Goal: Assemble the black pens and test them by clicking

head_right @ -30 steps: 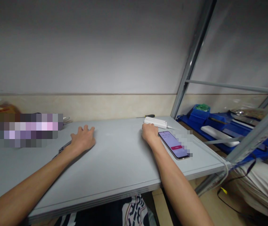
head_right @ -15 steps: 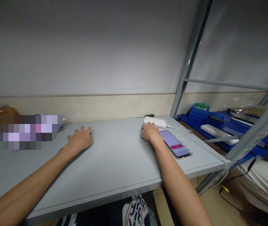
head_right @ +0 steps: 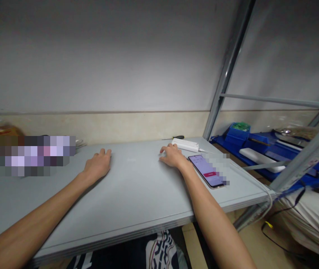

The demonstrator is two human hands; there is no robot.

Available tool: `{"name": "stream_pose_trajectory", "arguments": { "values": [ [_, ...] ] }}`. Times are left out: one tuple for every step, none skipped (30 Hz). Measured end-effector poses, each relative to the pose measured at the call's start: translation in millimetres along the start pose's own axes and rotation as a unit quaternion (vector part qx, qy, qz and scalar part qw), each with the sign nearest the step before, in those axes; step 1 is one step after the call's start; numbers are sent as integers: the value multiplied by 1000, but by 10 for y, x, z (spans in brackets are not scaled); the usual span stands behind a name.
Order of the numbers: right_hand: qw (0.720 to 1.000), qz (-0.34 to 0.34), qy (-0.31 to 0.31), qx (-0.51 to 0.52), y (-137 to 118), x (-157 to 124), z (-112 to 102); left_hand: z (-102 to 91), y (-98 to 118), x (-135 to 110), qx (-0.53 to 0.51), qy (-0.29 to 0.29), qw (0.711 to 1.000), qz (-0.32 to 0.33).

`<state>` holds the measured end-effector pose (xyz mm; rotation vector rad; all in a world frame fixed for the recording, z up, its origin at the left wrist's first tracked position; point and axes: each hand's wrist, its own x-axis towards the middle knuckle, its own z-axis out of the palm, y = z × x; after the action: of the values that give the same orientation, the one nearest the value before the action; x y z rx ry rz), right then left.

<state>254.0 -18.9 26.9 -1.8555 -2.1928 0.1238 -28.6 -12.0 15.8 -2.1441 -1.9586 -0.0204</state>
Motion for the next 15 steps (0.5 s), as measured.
{"name": "stream_pose_trajectory", "arguments": {
  "values": [
    [1000, -6, -2, 8, -3, -1, 1, -10, 10, -2, -2, 12, 1000, 5],
    [1000, -11, -5, 16, -6, -2, 1, -19, 17, -1, -4, 22, 1000, 8],
    [1000, -14, -7, 21, -9, -3, 1, -27, 21, 1, -6, 27, 1000, 11],
    [1000, -16, -9, 24, -11, -4, 1, -34, 21, 4, -6, 26, 1000, 13],
    [1000, -16, -9, 24, -14, -5, 0, -40, 18, 7, -5, 21, 1000, 13],
    [1000, -17, -9, 24, -15, -5, 0, -45, 12, 8, -5, 16, 1000, 13],
    [999, -19, -7, 25, -16, -4, 0, -51, 6, 7, -7, 11, 1000, 12],
    [999, -22, -4, 26, -16, -3, 0, -57, 1, 3, -10, 8, 1000, 9],
    [999, -24, -2, 27, -16, -2, -1, -64, -1, -4, -13, 10, 1000, 6],
    [999, -26, 0, 28, -16, -1, -1, -73, 1, -13, -16, 16, 1000, 5],
    [999, -27, 2, 28, -16, 0, -2, -82, 7, -24, -18, 25, 1000, 6],
    [999, -28, 3, 27, -16, 1, -1, -92, 17, -35, -17, 34, 999, 10],
    [999, -30, 4, 27, -16, 2, 2, -101, 30, -46, -14, 40, 999, 18],
    [999, -32, 4, 27, -17, 4, 6, -109, 44, -54, -9, 39, 999, 26],
    [999, -35, 4, 28, -17, 6, 12, -115, 58, -60, -3, 31, 999, 34]
  ]
}}
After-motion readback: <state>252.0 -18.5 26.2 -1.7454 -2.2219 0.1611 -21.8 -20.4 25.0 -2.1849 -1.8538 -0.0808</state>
